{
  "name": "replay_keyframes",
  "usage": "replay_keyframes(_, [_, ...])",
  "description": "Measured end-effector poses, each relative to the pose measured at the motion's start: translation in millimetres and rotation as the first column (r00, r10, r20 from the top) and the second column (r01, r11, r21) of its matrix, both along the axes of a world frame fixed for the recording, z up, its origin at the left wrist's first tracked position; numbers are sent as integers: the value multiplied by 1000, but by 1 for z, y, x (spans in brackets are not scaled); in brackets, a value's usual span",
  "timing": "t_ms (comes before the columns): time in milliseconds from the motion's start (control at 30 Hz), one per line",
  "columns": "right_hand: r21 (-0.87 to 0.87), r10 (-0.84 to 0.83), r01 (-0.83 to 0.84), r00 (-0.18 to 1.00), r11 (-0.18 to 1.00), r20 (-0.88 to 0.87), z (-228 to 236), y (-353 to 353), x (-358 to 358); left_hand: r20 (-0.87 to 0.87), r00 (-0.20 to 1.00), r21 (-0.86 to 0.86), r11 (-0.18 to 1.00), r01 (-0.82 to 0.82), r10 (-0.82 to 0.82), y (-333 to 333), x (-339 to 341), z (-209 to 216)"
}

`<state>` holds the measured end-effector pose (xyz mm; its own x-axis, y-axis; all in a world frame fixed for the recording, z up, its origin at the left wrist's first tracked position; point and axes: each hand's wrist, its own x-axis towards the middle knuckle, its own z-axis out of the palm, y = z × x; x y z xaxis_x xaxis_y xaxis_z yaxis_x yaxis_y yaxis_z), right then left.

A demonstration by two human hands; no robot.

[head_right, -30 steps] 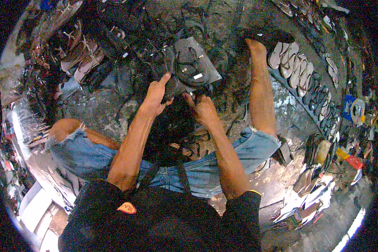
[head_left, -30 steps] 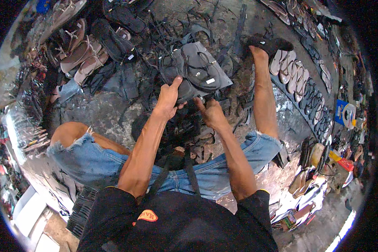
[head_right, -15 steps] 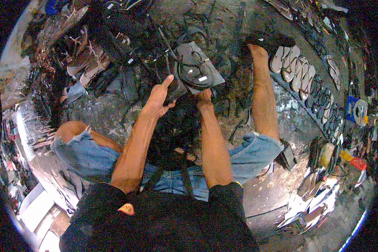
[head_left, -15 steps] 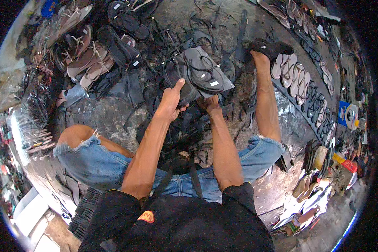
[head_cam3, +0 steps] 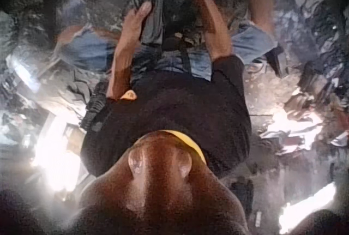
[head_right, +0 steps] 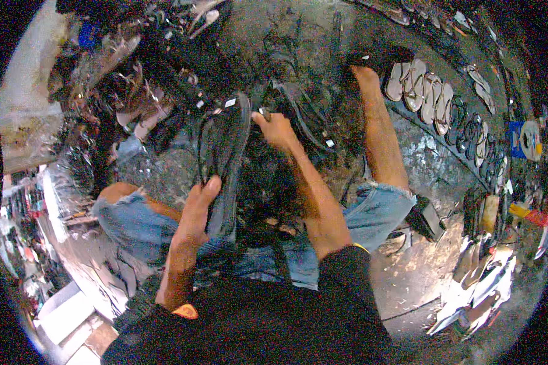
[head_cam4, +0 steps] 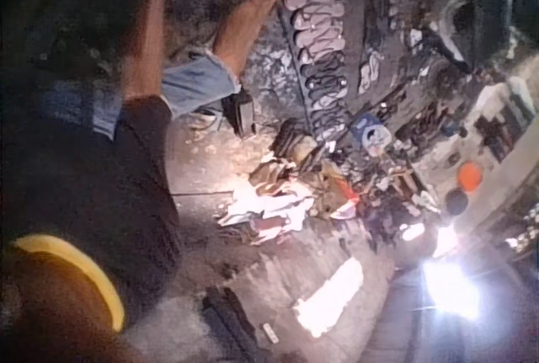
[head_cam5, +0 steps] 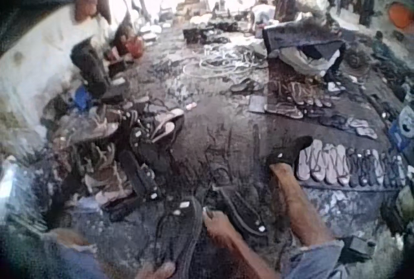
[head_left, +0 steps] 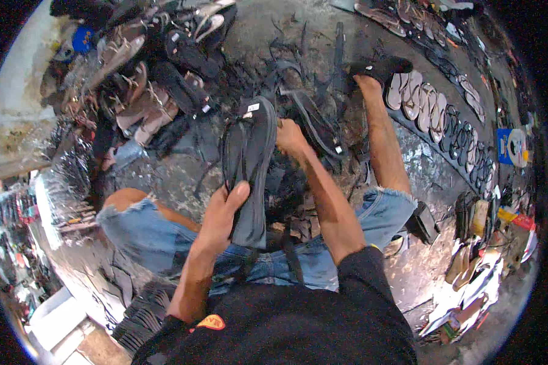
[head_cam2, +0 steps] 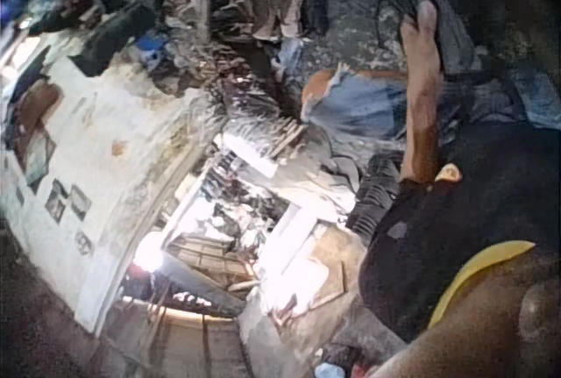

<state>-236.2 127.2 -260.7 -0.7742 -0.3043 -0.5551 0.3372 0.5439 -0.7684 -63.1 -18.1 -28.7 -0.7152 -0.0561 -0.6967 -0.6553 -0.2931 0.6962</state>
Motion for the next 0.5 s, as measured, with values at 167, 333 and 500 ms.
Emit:
replay_keyframes(167, [-642, -521, 554, 810, 530, 269, 196, 15, 68, -289, 956, -172, 981, -96, 43, 20, 36, 28])
replay_keyframes(333, [-635, -569, 387, 816, 669, -102, 265, 40, 121, -399, 895, -299, 951, 76, -198, 12, 43, 8])
replay_keyframes(500, [-583, -484, 227, 810, 780, -332, 282, 42, 178, -301, 953, 36, 999, 38, -26, 0, 10, 90])
